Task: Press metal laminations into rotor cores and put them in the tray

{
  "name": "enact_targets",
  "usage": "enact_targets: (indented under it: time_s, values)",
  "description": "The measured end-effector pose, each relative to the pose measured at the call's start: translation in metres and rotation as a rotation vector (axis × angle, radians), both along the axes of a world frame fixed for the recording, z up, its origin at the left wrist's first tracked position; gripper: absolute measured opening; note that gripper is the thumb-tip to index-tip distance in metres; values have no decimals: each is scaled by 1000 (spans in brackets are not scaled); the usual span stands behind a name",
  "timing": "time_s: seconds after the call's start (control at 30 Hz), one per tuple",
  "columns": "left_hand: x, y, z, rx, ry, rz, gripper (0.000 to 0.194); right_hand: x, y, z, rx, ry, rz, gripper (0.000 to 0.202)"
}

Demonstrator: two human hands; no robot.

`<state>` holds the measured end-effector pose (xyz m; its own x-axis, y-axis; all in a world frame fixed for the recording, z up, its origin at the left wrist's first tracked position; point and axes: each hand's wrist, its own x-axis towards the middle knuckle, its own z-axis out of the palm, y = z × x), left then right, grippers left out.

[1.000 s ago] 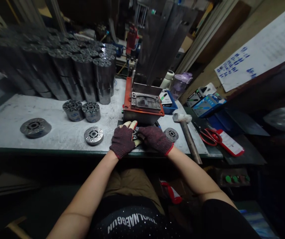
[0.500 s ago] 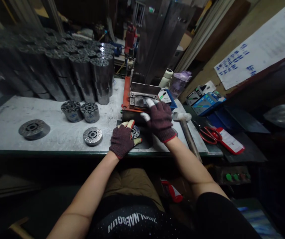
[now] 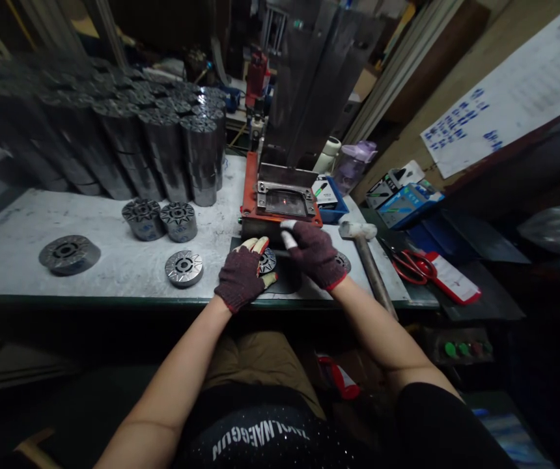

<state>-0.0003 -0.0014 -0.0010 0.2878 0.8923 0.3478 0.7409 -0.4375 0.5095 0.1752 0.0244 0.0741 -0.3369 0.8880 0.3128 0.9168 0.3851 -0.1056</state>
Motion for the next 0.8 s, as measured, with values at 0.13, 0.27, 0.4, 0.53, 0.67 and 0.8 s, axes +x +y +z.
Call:
enact_targets:
  time_s: [0.13,0.27,0.4,0.53,0.67,0.8]
  values:
    - [0,1,-3,4,10,11,81,-1,-19,-16,-254,-156,108,31]
    - [-1,2,-5,10,-6,-6,79,-17,-15,0,-384,-378,105,35]
    - [0,2,-3,23,-23,30,77,-32,-8,12,-404,-437,69,38]
    - [1,0,1,5,-16,117,82,-26,-5,8,-316,-307,-44,42]
    - [0,-1,0,18,-11,47,90,-13,13,12,116,-138,-58,49]
    - [-1,0,-3,22,-35,-13,83,-13,45,23,188,-137,10,49]
